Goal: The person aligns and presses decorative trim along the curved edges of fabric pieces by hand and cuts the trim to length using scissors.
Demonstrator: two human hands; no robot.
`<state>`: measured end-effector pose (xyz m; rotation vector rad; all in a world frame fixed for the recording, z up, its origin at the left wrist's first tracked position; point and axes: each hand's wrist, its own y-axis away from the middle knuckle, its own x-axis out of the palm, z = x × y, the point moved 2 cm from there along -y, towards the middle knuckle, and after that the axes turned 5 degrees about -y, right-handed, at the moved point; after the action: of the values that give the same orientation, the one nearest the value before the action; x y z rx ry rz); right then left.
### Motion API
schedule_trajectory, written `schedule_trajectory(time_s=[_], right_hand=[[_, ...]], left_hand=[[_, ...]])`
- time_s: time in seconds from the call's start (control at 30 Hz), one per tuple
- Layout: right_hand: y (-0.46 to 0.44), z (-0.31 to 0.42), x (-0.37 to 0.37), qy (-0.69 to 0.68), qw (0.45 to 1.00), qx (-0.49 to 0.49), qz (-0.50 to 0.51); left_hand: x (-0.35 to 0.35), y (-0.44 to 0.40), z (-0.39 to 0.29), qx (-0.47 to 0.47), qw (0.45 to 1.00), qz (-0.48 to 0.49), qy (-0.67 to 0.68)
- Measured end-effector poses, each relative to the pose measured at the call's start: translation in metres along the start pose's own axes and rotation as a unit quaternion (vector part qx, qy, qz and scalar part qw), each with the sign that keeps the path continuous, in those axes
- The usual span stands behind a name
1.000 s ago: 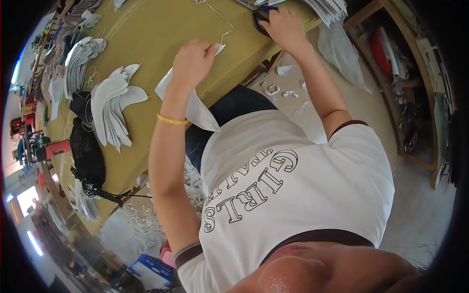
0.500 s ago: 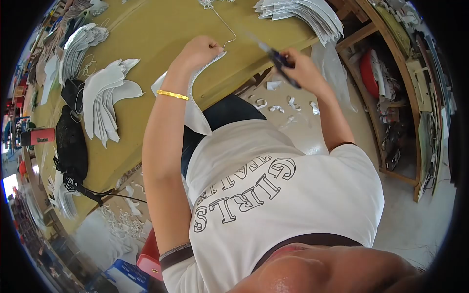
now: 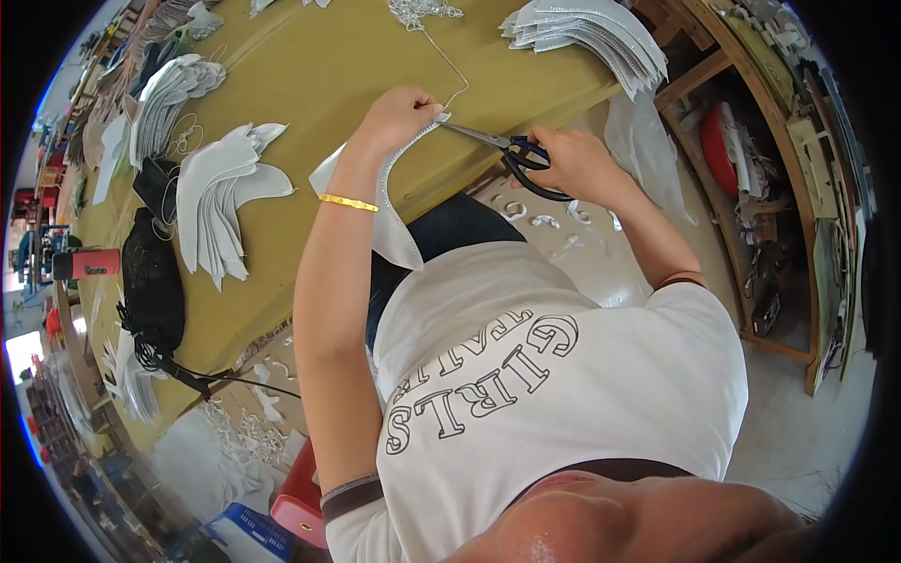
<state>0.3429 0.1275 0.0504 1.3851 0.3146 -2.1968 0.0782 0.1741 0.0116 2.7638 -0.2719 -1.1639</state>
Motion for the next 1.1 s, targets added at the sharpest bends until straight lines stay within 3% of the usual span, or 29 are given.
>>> schedule_trajectory(time_s=[0.4,0.53,0.6,0.63,0.67,0.7,0.73,0.77,0.8,0.87,0.97,1.07,1.1], right_hand=[[-0.009,-0.004,0.006,0.014,0.999,-0.029,-0.006],[-0.011,-0.005,-0.012,-0.13,0.991,0.031,0.008],[-0.026,-0.045,-0.004,-0.025,0.993,-0.003,-0.12],[-0.034,-0.046,-0.006,-0.014,0.991,0.045,-0.127],[-0.04,-0.043,-0.014,0.025,0.986,0.106,-0.123],[-0.055,-0.065,-0.006,0.034,0.986,0.067,-0.151],[-0.066,-0.072,-0.006,0.074,0.98,0.088,-0.16],[-0.084,-0.092,0.001,0.037,0.984,0.03,-0.17],[-0.1,-0.095,0.002,0.065,0.986,0.058,-0.144],[-0.122,-0.106,0.017,0.113,0.971,0.001,-0.211],[-0.129,-0.059,0.019,0.184,0.953,0.004,-0.239],[-0.122,-0.007,0.026,0.146,0.956,-0.054,-0.249],[-0.126,0.002,0.033,0.141,0.964,-0.081,-0.211]], left_hand=[[0.0,0.004,-0.008,0.02,0.997,-0.032,-0.064],[0.0,-0.003,0.009,0.017,0.984,-0.166,0.056],[-0.014,-0.004,0.035,0.017,0.94,-0.322,0.109],[-0.026,0.011,0.034,0.008,0.918,-0.385,0.094],[-0.029,0.012,0.058,0.06,0.888,-0.452,-0.06],[-0.044,0.022,0.06,-0.028,0.929,-0.342,-0.136],[-0.042,0.03,0.074,0.085,0.912,-0.39,-0.1],[-0.056,0.055,0.06,0.04,0.952,-0.253,-0.164],[-0.057,0.066,0.067,-0.058,0.968,-0.199,-0.142],[-0.052,0.098,0.073,-0.089,0.942,-0.25,-0.204],[-0.047,0.111,0.085,-0.1,0.943,-0.244,-0.203],[-0.044,0.101,0.109,-0.04,0.965,-0.228,-0.12],[-0.045,0.103,0.105,-0.039,0.966,-0.224,-0.126]])
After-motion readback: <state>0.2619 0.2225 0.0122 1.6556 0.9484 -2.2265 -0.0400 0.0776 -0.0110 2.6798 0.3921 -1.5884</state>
